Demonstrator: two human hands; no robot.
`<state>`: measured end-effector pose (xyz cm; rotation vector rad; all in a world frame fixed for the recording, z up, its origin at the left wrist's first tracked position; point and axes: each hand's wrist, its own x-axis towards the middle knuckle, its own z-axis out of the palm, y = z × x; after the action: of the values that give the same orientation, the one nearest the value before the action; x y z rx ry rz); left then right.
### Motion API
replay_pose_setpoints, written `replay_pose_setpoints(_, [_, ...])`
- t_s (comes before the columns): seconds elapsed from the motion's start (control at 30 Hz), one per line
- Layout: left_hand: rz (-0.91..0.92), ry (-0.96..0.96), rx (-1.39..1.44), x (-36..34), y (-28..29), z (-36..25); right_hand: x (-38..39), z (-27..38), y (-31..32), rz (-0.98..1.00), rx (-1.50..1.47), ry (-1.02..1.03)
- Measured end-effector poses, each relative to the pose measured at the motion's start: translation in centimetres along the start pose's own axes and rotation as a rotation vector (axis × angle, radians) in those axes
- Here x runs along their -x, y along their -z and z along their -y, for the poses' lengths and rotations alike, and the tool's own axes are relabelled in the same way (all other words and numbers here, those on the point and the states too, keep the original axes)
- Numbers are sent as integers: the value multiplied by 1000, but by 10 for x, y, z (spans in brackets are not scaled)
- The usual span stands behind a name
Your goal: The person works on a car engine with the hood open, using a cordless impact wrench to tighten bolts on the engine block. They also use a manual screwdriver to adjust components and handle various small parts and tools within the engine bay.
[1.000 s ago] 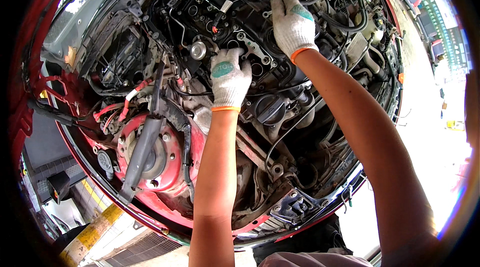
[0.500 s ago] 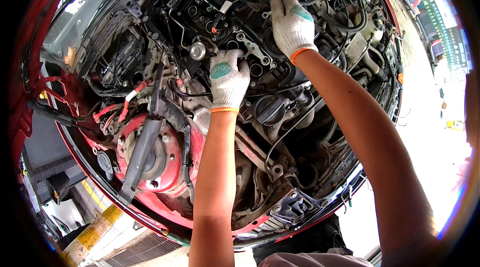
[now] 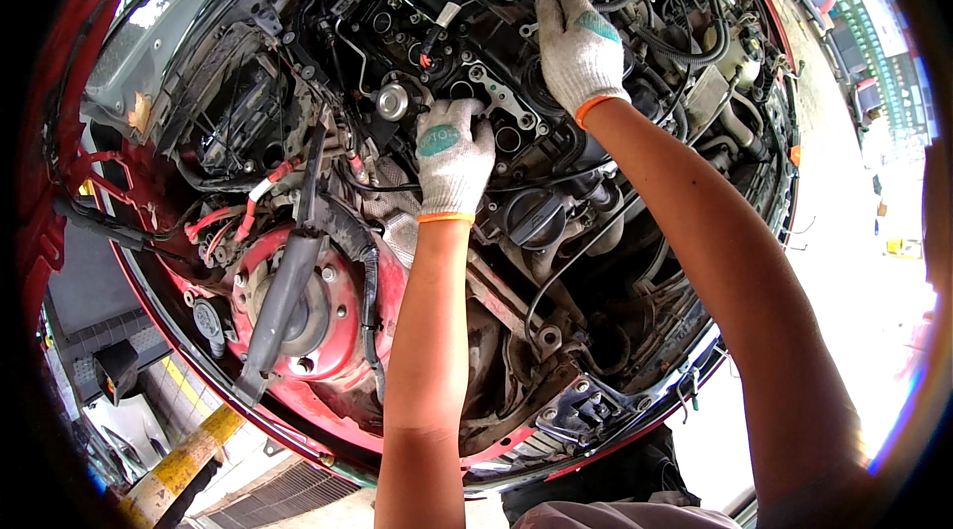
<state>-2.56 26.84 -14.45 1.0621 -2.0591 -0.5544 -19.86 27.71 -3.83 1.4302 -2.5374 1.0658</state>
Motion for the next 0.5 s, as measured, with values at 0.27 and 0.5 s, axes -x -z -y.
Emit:
replay_pose_setpoints(0.27, [-5,6,9,0,1,1,0,1,1,41,41,27])
replay_pose_setpoints(0.5, [-2,1,10,0,1,-1,2,-12,-2,18,277,277])
